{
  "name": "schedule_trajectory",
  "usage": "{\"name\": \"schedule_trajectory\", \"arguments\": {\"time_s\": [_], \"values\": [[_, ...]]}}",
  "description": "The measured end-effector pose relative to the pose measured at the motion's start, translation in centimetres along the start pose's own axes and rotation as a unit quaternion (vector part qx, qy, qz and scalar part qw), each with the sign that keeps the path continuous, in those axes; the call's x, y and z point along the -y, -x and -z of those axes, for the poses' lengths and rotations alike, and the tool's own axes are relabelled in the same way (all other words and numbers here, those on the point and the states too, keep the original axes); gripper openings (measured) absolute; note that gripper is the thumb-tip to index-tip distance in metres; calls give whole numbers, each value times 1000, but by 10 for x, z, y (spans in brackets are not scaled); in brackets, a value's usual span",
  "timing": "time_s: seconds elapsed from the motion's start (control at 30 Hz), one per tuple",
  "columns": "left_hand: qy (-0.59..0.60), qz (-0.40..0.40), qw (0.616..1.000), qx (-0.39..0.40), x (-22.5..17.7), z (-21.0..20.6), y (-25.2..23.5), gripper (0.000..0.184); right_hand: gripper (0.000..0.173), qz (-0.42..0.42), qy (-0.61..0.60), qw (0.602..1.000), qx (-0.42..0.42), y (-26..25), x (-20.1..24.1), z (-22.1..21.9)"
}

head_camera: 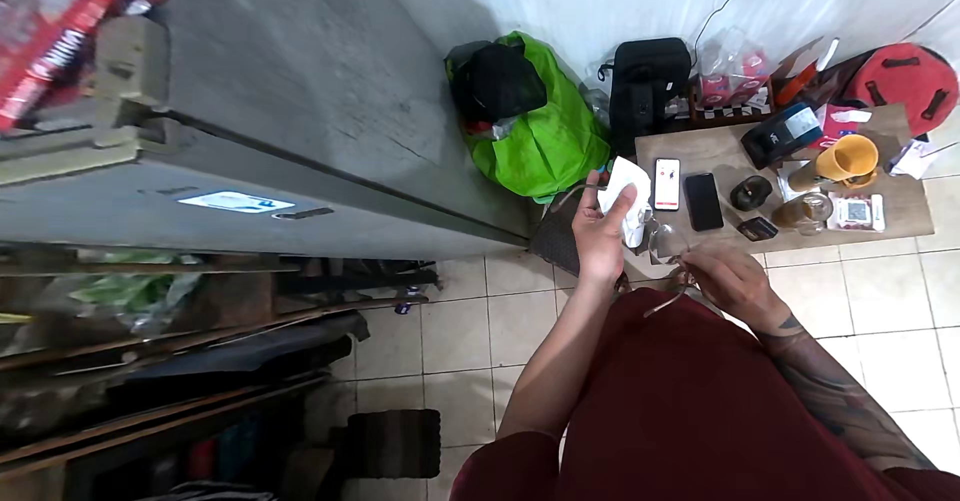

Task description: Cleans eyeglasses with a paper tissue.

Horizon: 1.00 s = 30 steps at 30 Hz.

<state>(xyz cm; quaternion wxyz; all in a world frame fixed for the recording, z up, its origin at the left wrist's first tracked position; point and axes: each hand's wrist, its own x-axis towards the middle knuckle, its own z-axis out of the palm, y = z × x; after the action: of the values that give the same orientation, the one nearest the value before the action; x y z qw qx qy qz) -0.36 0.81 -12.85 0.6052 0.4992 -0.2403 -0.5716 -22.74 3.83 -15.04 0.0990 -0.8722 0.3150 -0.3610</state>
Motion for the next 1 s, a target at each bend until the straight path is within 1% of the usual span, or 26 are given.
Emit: {"name": "schedule_trajectory", "arguments": {"time_s": [0.07, 0.13, 0.23, 0.3, 0.37, 0.47, 0.53, 0.6, 0.77, 0.83, 0.93, 1.0], "values": [[-30, 23, 999, 6, -2, 0, 5, 64, 18, -2, 0, 1000, -2, 0, 0, -1], [-52, 61, 996, 33, -5, 2, 6, 61, 18, -5, -1, 1000, -4, 0, 0, -1], [-68, 98, 990, 70, -9, 4, 8, 46, 20, -6, -4, 1000, -2, 2, -2, -3], [-64, 114, 989, 75, -10, 5, 7, 44, 19, -5, -8, 1000, -4, 1, -1, -4], [-55, 111, 989, 86, -8, 8, 5, 51, 18, -8, -9, 1000, -3, 1, 0, -4], [-32, 102, 985, 132, -7, 13, 4, 64, 18, -16, -8, 1000, -8, 2, -1, -5], [-11, 99, 980, 174, -8, 17, 2, 69, 18, -20, -9, 1000, -10, 3, -3, -4], [-7, 98, 977, 192, -9, 20, 2, 70, 17, -19, -9, 1000, -10, 3, -4, -4], [-40, 104, 983, 147, -11, 19, 3, 53, 19, -11, -5, 1000, -2, 5, -1, -3], [-42, 102, 987, 121, -10, 17, 2, 51, 19, -9, -5, 1000, 0, 5, -1, -3], [-4, 75, 995, 69, -1, 13, -10, 58, 19, -8, -3, 1000, -2, 4, -2, -3], [18, 45, 998, 38, 3, 12, -17, 69, 20, -7, 2, 1000, 1, 4, -2, -2]]}}
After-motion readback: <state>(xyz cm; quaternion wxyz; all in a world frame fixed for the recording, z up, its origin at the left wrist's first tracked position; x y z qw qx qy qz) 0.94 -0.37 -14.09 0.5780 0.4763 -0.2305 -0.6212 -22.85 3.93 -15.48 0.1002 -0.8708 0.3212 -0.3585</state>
